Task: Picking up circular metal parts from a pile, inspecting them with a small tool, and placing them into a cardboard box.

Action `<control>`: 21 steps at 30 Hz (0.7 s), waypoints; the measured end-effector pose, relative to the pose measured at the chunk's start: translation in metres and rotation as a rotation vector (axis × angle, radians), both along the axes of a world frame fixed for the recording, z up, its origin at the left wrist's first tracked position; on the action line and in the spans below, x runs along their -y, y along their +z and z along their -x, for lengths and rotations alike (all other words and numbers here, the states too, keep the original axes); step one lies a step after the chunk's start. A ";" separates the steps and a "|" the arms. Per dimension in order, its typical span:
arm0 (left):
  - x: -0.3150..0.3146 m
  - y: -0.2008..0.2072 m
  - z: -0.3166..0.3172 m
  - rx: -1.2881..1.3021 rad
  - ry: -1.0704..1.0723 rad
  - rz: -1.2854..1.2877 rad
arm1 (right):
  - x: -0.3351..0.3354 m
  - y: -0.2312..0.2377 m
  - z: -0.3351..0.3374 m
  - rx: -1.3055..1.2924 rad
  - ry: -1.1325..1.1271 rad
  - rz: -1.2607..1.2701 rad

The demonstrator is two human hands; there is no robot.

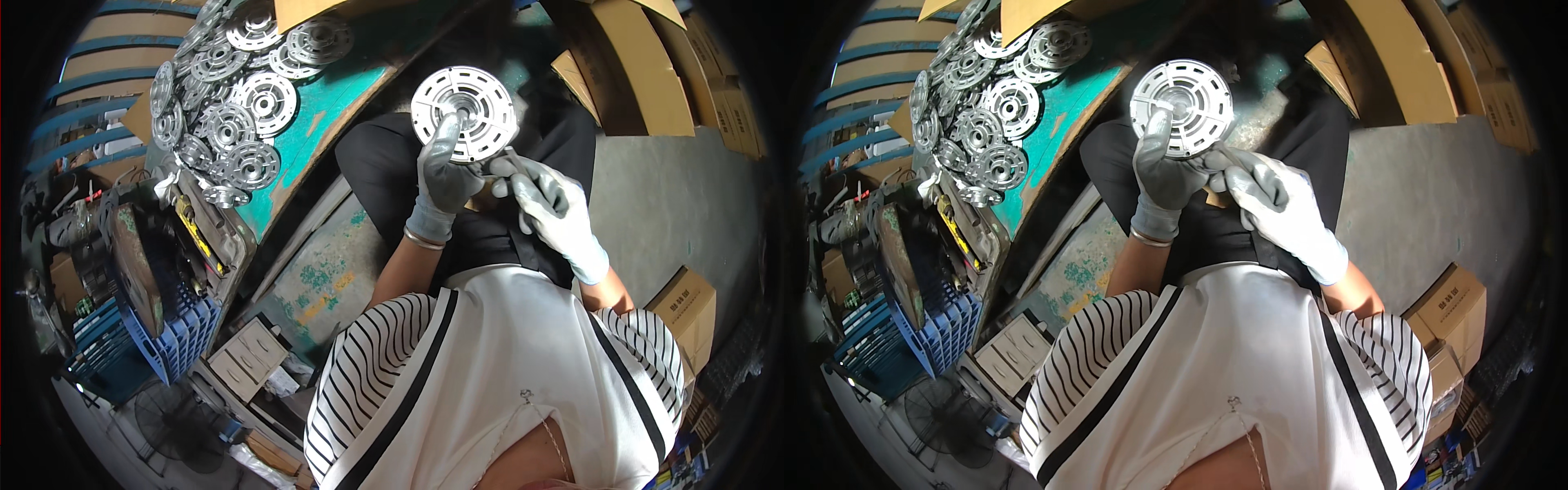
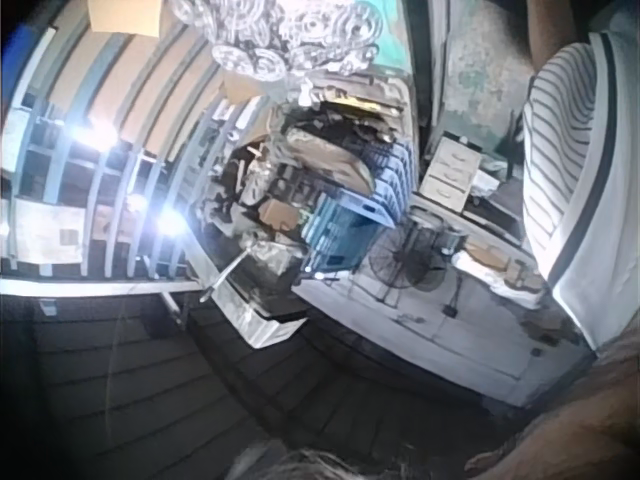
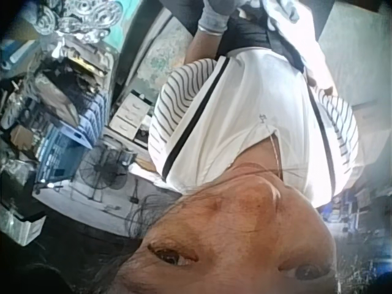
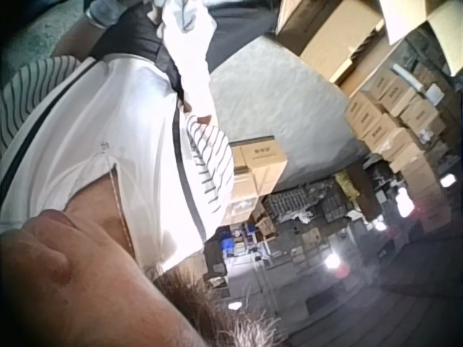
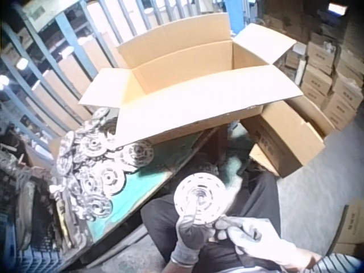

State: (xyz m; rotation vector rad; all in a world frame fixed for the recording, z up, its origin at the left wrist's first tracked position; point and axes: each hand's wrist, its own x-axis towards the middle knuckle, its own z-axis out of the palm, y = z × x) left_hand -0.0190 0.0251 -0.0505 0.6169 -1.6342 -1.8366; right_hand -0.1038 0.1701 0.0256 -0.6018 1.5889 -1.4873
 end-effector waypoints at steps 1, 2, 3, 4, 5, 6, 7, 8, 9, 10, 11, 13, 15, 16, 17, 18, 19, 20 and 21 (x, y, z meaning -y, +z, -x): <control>0.001 0.004 0.001 -0.002 0.006 0.004 | 0.000 0.002 0.001 -0.002 0.006 0.004; 0.001 0.009 0.002 -0.222 -0.073 -0.446 | -0.001 0.003 0.002 0.033 -0.023 0.001; 0.002 0.015 0.003 -0.444 -0.154 -0.893 | -0.001 0.003 0.003 0.068 -0.052 -0.001; 0.002 0.020 0.005 -0.458 -0.191 -0.888 | -0.001 0.004 0.004 0.091 -0.067 0.010; 0.003 0.020 0.005 -0.462 -0.186 -0.880 | -0.001 0.004 0.004 0.090 -0.059 0.016; 0.003 0.018 0.005 -0.498 -0.219 -0.847 | -0.001 0.005 0.004 0.107 -0.075 0.042; 0.003 0.015 0.004 -0.532 -0.251 -0.816 | -0.001 0.004 0.004 0.126 -0.092 0.065; 0.004 0.013 0.004 -0.571 -0.270 -0.834 | -0.001 0.003 0.004 0.115 -0.090 0.072; 0.004 0.012 0.003 -0.573 -0.265 -0.827 | -0.001 0.001 0.004 0.115 -0.083 0.076; 0.004 0.011 0.002 -0.569 -0.256 -0.831 | -0.001 -0.001 0.005 0.108 -0.075 0.073; 0.005 0.009 0.003 -0.564 -0.248 -0.836 | 0.000 -0.002 0.006 0.102 -0.068 0.070; 0.010 0.008 0.000 -0.537 -0.209 -0.879 | 0.005 -0.001 0.005 0.113 -0.065 0.074; 0.016 -0.001 -0.007 -0.537 -0.167 -0.932 | 0.012 -0.004 0.006 0.139 -0.060 0.039; 0.019 0.009 -0.002 -0.688 -0.257 -1.017 | 0.014 -0.003 0.005 0.145 -0.090 0.055; 0.021 0.015 0.000 -0.750 -0.277 -1.036 | 0.014 -0.001 0.006 0.142 -0.082 0.075; 0.022 0.013 -0.002 -0.771 -0.273 -1.069 | 0.014 0.001 0.007 0.131 -0.092 0.059; 0.028 0.009 -0.003 -0.788 -0.266 -1.097 | 0.017 -0.001 0.010 0.125 -0.100 0.048; 0.032 0.014 -0.001 -0.662 -0.124 -1.000 | 0.018 -0.007 0.012 0.124 -0.118 0.066; 0.045 0.019 -0.004 -0.637 -0.119 -1.035 | 0.018 -0.012 0.016 0.114 -0.102 0.053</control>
